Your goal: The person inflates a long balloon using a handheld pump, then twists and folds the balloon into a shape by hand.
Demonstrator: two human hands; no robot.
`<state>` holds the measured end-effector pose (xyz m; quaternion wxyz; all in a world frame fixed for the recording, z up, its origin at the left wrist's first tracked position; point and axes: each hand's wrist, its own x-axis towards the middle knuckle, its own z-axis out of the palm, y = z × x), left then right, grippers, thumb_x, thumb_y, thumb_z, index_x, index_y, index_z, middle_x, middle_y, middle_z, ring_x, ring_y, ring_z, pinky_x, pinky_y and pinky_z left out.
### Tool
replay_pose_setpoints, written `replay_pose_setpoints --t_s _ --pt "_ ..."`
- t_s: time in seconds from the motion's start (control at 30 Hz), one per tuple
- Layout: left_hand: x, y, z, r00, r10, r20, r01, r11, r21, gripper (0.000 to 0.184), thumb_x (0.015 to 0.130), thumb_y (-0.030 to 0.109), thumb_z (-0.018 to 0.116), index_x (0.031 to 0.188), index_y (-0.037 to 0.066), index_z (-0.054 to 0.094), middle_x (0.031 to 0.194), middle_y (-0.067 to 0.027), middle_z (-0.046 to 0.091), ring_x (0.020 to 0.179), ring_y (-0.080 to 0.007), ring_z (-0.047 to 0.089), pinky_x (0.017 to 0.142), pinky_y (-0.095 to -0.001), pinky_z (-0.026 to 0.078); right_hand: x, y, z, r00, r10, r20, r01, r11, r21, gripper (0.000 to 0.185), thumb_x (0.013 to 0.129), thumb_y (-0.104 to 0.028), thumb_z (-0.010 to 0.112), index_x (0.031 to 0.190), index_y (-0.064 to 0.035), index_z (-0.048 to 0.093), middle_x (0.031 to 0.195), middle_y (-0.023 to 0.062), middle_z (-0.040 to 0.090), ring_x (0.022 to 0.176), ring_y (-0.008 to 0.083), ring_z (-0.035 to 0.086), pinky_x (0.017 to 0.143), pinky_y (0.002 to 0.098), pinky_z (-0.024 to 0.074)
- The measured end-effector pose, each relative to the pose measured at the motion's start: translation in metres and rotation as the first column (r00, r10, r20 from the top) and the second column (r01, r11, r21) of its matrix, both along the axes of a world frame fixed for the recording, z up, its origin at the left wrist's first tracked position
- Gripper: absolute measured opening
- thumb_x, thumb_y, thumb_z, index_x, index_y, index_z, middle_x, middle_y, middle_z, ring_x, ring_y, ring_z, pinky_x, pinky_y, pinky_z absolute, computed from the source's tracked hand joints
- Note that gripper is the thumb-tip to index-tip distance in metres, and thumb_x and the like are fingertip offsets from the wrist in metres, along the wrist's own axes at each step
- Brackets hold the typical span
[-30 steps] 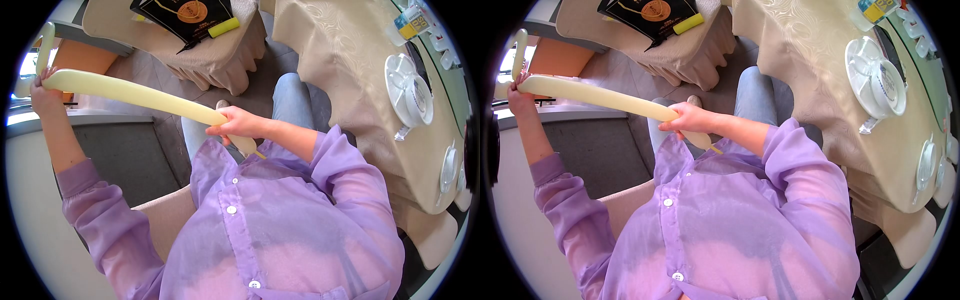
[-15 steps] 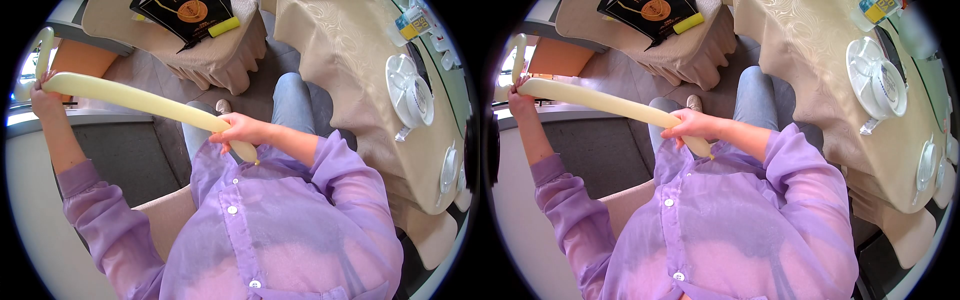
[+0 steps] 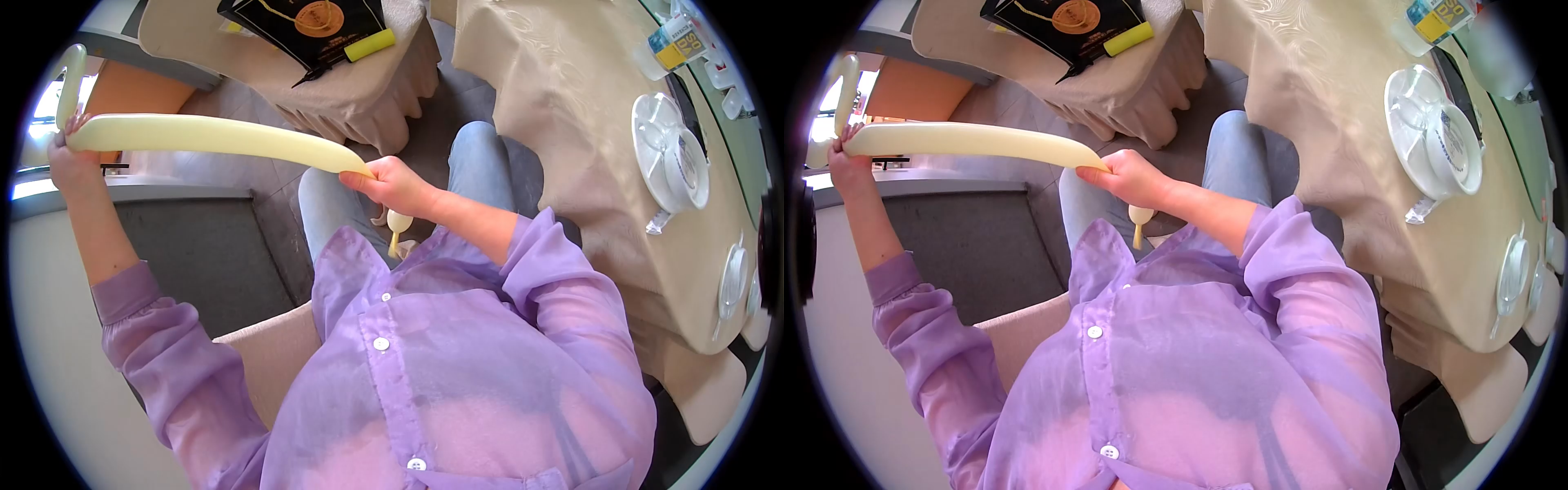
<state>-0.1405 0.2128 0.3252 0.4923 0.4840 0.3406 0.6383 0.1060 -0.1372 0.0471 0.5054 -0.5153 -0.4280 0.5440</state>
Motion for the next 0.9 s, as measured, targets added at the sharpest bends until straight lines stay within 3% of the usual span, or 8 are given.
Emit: replay_pose_setpoints --t_s 0.1,0.2,0.27,0.4,0.53,0.73,0.83,0.9 --pt "-0.018 0.015 -0.008 0.975 -0.187 0.123 0.195 0.979 -0.054 0.025 0.086 0.011 0.027 0.08 -0.006 0.043 0.075 -0.0141 0.047 0.074 -0.026 0.05 0.075 -0.0395 0.048 0.0 0.002 0.003 1.0 -0.01 -0.007 0.01 1.0 -0.004 0.043 0.087 -0.037 0.055 0.066 0.0005 0.057 0.051 -0.0033 0.039 0.052 0.0066 0.033 0.046 0.0278 0.0284" --pt "-0.018 -0.005 -0.029 0.654 -0.726 0.21 0.746 0.666 -0.02 0.025 0.085 0.015 0.023 0.07 0.003 0.038 0.069 -0.0074 0.043 0.069 -0.0194 0.049 0.065 -0.0326 0.044 0.0 0.003 -0.009 0.999 -0.021 0.044 0.018 0.998 0.057 0.042 0.087 -0.035 0.055 0.067 0.0017 0.057 0.052 -0.0036 0.041 0.053 0.0064 0.035 0.046 0.0284 0.0295" --pt "0.019 -0.074 -0.046 0.92 -0.093 -0.38 0.145 0.983 0.112 0.034 0.091 0.026 0.031 0.077 0.003 0.05 0.071 -0.0121 0.057 0.068 -0.0227 0.056 0.062 -0.0338 0.047 -0.001 0.002 -0.007 0.999 -0.024 -0.039 0.029 0.994 0.108 0.03 0.087 -0.027 0.057 0.077 0.0016 0.06 0.059 -0.0037 0.047 0.058 0.0066 0.04 0.05 0.0267 0.036" --pt "0.037 -0.135 -0.095 0.94 -0.322 -0.114 0.311 0.945 -0.103 0.03 0.094 0.025 0.036 0.092 0.0 0.051 0.08 -0.014 0.059 0.074 -0.0228 0.057 0.072 -0.0376 0.047 0.0 -0.014 -0.043 0.997 0.08 -0.001 -0.08 0.988 -0.135 0.02 0.083 -0.023 0.062 0.087 -0.0035 0.063 0.064 -0.0019 0.055 0.047 0.0035 0.046 0.042 0.0208 0.0375" --pt "0.017 -0.182 -0.132 0.839 -0.254 -0.481 0.07 0.928 -0.367 0.032 0.092 0.023 0.041 0.089 -0.005 0.056 0.095 -0.019 0.062 0.083 -0.0218 0.061 0.07 -0.0337 0.051 0.015 -0.017 -0.112 0.936 0.045 0.348 0.045 0.968 -0.248 0.031 0.076 -0.032 0.067 0.085 -0.0027 0.062 0.068 0.0037 0.062 0.055 0.0172 0.057 0.05 0.0308 0.0444" --pt "0.013 -0.244 -0.119 0.778 -0.557 -0.289 0.314 0.744 -0.589 0.031 0.09 0.024 0.042 0.07 0.002 0.052 0.075 -0.0161 0.065 0.054 -0.0172 0.061 0.05 -0.027 0.049 0.032 0.011 -0.075 0.348 0.008 0.938 0.253 0.962 -0.102 0.043 0.072 -0.038 0.066 0.093 -0.0015 0.058 0.098 0.0151 0.059 0.091 0.0249 0.059 0.074 0.0361 0.047" --pt "0.019 -0.261 -0.114 0.721 -0.646 -0.253 0.416 0.694 -0.587 0.032 0.09 0.024 0.041 0.067 0.004 0.051 0.072 -0.0153 0.064 0.05 -0.016 0.06 0.047 -0.0252 0.048 0.006 0.02 0.032 0.785 -0.203 0.585 0.054 0.964 0.262 0.024 0.083 -0.024 0.058 0.088 -0.001 0.063 0.088 0.0098 0.064 0.08 0.0236 0.062 0.07 0.0343 0.0476" --pt "0.032 -0.275 -0.126 0.695 -0.672 -0.258 0.447 0.684 -0.577 0.033 0.09 0.023 0.04 0.069 0.002 0.054 0.067 -0.013 0.063 0.045 -0.0149 0.057 0.041 -0.0241 0.045 -0.017 0.009 0.076 0.994 0.11 -0.007 -0.109 0.988 0.108 0.033 0.093 -0.025 0.045 0.093 0.0019 0.063 0.085 0.0031 0.063 0.077 0.0083 0.058 0.07 0.0224 0.0464"
